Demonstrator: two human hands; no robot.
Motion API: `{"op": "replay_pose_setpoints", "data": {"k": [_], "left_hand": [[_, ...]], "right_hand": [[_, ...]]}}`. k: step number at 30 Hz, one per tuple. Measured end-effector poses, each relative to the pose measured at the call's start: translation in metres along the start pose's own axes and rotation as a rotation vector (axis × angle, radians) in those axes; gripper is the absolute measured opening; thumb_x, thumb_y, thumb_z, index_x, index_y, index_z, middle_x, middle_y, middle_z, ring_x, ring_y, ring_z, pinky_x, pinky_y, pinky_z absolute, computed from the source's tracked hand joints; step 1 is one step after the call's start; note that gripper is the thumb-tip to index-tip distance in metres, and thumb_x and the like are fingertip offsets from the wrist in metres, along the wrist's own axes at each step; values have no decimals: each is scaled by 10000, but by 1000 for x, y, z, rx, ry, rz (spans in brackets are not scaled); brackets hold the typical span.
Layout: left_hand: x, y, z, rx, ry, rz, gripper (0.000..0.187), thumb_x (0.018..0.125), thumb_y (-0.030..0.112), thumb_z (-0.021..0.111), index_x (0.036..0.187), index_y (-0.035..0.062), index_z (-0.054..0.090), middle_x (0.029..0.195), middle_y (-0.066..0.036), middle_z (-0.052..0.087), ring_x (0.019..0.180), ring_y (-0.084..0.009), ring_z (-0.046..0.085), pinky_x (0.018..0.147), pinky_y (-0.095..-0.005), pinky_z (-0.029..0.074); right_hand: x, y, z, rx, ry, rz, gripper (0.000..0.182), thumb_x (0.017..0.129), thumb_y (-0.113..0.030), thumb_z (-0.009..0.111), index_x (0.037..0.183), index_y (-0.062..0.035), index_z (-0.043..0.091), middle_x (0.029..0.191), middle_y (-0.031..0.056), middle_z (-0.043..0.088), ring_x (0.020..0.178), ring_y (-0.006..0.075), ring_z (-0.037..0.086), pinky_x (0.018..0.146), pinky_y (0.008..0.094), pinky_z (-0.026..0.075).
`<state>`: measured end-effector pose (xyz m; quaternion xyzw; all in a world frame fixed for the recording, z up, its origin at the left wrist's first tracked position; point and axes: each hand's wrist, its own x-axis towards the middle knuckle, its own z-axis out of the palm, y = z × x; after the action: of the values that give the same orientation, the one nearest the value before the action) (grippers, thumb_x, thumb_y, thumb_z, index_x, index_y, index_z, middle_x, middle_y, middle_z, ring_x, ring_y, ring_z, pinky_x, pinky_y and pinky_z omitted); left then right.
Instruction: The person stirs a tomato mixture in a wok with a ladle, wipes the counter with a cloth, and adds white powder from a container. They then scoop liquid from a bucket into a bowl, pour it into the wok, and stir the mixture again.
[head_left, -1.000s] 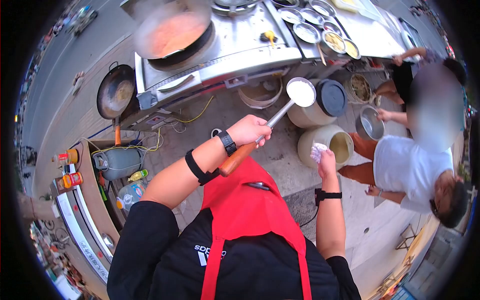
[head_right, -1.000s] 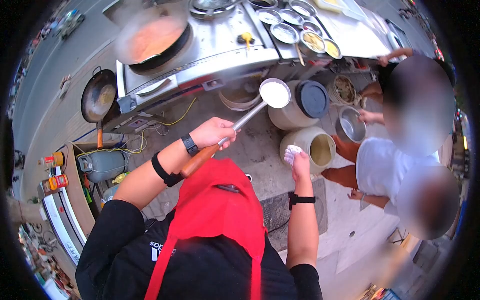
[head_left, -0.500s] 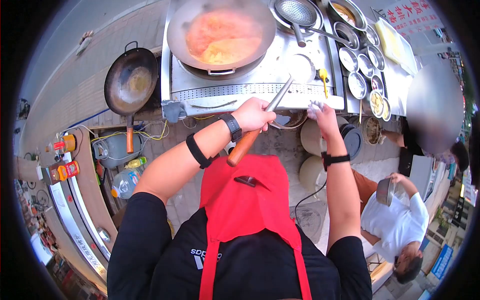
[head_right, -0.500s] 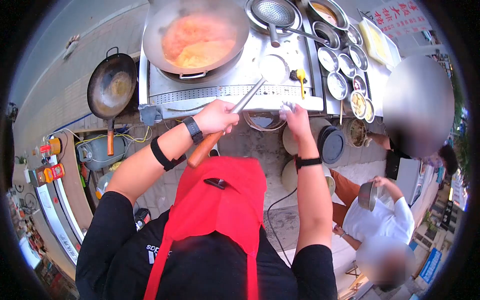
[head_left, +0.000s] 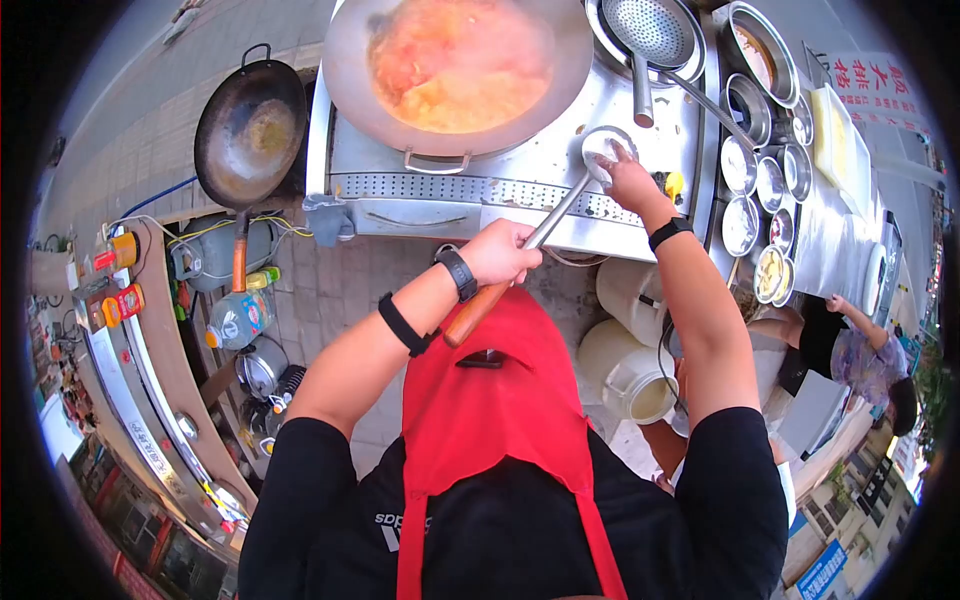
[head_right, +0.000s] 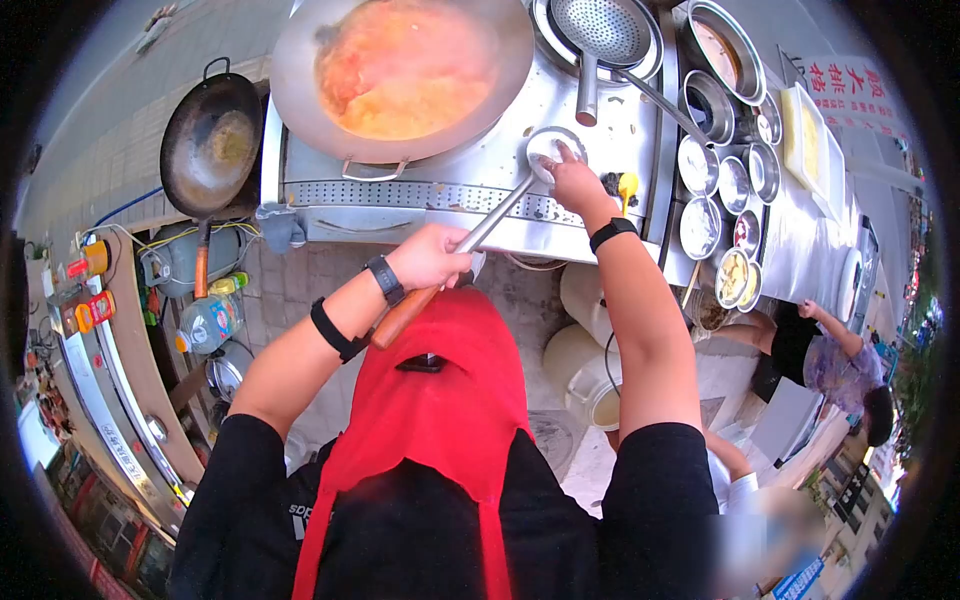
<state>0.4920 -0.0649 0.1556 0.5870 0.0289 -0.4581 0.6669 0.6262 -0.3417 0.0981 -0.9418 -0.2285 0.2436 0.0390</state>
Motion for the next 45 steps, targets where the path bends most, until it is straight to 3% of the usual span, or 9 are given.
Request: {"op": "replay_pose_setpoints", "data": {"k": [5,14,17,23,26,29,35,41,45], "left_hand": [[12,0,2,-18,18,-57,348,859,27,526,1190,17,633,693,17,563,527,-65,527,491,-229,451],[9,7,15,-62,37,-38,360,864,25,515,1205,39,629,676,27,545,525,-61,524,490,-238,452],[12,2,17,-64,52,-52,297,869,31,517,1141,34,637,671,24,544,525,-60,525,489,-238,451],[10,3,17,-44,68,-73,185,872,47,533,1026,25,633,667,22,547,526,-65,531,484,-236,445],[11,3,17,-31,76,-63,172,867,52,545,1010,21,635,668,20,554,523,-68,533,482,-238,445],[9,5,16,-36,74,-63,153,861,55,554,984,17,635,666,17,560,517,-69,535,480,-240,446],[10,3,17,-53,81,-38,155,855,57,556,977,12,640,638,12,557,506,-68,538,474,-241,444],[8,5,20,-24,102,-62,168,858,64,556,991,10,643,622,8,558,499,-68,539,470,-247,444],[8,4,19,-34,97,-65,191,860,64,558,1023,10,643,627,12,559,499,-70,538,472,-245,446]], "right_hand": [[22,29,16,-75,-17,-141,600,784,-80,624,1365,-210,550,1496,243,335,1242,425,503,1083,443,394],[46,43,22,-106,-52,-131,555,759,-82,661,1305,-144,584,1374,263,466,1197,386,541,1040,440,435],[62,60,48,-30,79,-154,421,771,-82,635,1190,-113,665,1243,249,581,1061,365,618,969,416,485],[58,61,35,105,11,-62,287,797,-67,544,1017,-69,729,1077,213,658,963,362,640,892,422,515],[48,56,16,54,-63,-2,338,807,-32,518,1082,-81,710,1131,250,630,953,359,651,889,417,519],[38,56,17,172,156,-200,407,806,-53,533,1185,-115,669,1230,253,586,1006,380,634,914,411,515],[27,28,2,-33,46,-81,584,744,-98,662,1317,-178,581,1385,237,466,1163,403,556,986,425,486],[46,43,38,-23,98,-89,555,735,-92,676,1280,-166,604,1303,227,533,1158,373,565,987,419,481],[55,56,50,132,84,-69,445,746,-61,640,1183,-139,669,1171,203,621,1037,372,623,927,430,506]]}}
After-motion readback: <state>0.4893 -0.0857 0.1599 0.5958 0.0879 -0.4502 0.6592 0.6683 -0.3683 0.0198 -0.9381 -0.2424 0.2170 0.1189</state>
